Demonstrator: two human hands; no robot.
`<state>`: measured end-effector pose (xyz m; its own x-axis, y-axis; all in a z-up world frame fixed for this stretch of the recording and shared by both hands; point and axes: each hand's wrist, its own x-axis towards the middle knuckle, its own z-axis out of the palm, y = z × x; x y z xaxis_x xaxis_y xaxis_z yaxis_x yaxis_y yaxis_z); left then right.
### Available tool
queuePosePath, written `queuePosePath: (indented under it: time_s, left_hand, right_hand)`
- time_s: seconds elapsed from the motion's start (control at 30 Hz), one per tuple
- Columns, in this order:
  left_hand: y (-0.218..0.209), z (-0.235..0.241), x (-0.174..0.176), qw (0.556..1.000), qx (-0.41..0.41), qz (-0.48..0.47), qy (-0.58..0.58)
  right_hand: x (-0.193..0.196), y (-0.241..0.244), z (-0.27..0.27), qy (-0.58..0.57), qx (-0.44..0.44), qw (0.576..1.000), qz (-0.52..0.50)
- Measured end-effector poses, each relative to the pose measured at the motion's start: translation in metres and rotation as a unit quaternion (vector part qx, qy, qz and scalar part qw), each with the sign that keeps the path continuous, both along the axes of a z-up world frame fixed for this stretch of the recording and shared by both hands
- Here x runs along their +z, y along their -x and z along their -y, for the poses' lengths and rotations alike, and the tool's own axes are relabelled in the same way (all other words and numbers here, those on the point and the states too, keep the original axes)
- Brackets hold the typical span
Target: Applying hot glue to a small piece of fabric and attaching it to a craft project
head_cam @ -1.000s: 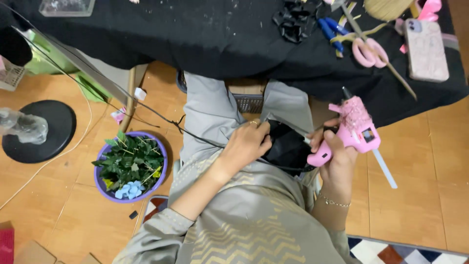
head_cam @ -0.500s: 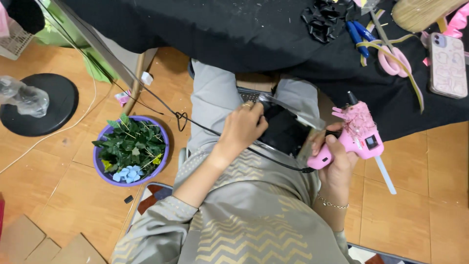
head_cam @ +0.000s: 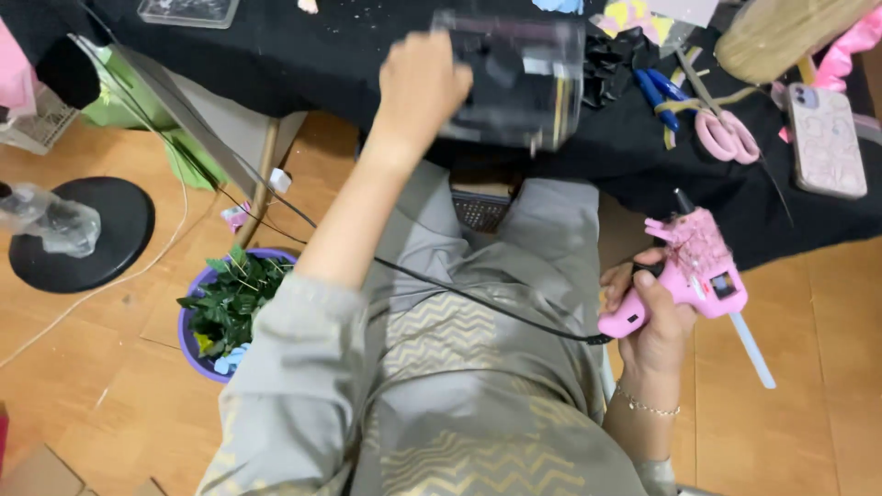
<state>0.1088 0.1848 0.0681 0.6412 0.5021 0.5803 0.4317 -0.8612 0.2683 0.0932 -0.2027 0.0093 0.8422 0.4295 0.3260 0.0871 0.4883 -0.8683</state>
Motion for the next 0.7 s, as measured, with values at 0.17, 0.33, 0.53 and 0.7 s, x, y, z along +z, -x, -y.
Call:
queuePosePath:
  time_s: [0.17, 0.33, 0.53, 0.7]
  left_hand:
    - [-0.083, -0.062, -0.014, 0.998, 0.023, 0.054, 0.038]
    - [-0.074, -0.049, 0.000, 0.962, 0.098, 0.015, 0.254]
    - [-0.032, -0.006, 0.019, 0.937, 0.032, 0.235, 0.255]
    - [0.091, 0.096, 0.015, 0.811, -0.294, 0.320, 0.391]
  right_hand:
    - [0.010, 0.008, -0.004, -0.012, -0.024, 1.000, -0.015]
    - [0.012, 0.010, -0.005, -0.015, -0.009, 1.000, -0.004]
    - [0.012, 0.010, -0.011, -0.007, -0.009, 1.000, -0.019]
    - [0.005, 0.015, -0.016, 0.016, -0.004, 0.999, -0.035]
